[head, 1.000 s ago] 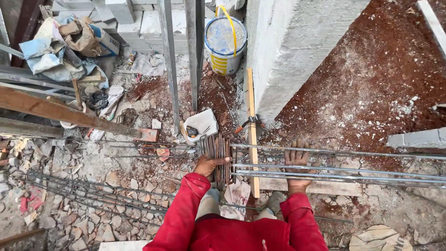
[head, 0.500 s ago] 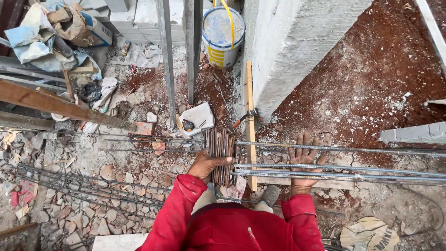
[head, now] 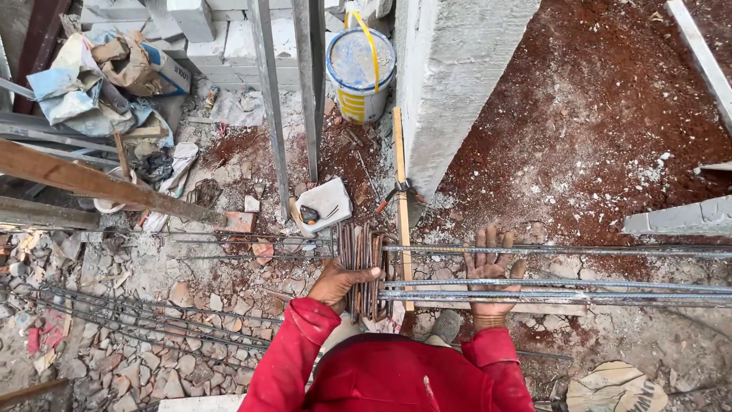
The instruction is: The person measures rebar rods with a tape measure, marks intervals, gathers metal stirrups, and slides the stirrups onto the rods by hand, spacing them along the rebar.
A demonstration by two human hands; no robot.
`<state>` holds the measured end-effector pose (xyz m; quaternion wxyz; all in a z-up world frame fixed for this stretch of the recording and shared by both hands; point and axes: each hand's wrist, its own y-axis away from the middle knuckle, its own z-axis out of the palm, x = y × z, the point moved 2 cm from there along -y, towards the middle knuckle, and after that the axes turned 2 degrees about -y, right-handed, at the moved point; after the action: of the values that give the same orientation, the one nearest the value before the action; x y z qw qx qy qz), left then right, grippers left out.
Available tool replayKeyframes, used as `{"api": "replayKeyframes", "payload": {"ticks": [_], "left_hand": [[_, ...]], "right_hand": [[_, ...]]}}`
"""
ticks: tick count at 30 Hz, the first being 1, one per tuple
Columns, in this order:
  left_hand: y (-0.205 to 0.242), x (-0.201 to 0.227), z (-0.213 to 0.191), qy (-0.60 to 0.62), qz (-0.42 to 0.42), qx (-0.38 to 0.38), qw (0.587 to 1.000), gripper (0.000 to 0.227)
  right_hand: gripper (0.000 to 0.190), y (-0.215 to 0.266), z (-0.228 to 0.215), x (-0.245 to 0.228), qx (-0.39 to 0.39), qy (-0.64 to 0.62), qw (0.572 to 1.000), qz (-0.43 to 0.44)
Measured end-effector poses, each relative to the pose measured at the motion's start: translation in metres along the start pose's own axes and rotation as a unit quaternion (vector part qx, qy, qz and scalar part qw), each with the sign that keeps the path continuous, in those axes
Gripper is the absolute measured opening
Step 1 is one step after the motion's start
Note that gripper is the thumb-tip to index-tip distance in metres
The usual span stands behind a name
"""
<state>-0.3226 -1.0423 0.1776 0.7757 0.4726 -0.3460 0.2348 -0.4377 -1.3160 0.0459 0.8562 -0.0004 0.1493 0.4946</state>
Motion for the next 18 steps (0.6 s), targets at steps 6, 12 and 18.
{"api": "replayKeyframes", "payload": {"ticks": [6, 12, 18], "left_hand": [[0.0, -0.019, 0.026, 0.036, -0.046, -0.058, 0.997, 0.047], [-0.017, -0.047, 0.062, 0.009, 0.036, -0.061, 0.997, 0.053], [-0.006, -0.047, 0.098, 0.03, -0.016, -0.069, 0.997, 0.052]], "right_hand": [[0.064, 0.007, 0.0, -0.002, 0.028, 0.055, 0.998, -0.014], [0.061, 0.008, -0.008, -0.003, 0.0, 0.03, 0.999, -0.017], [0.06, 0.009, -0.007, 0.0, -0.034, 0.001, 0.999, -0.016]]}}
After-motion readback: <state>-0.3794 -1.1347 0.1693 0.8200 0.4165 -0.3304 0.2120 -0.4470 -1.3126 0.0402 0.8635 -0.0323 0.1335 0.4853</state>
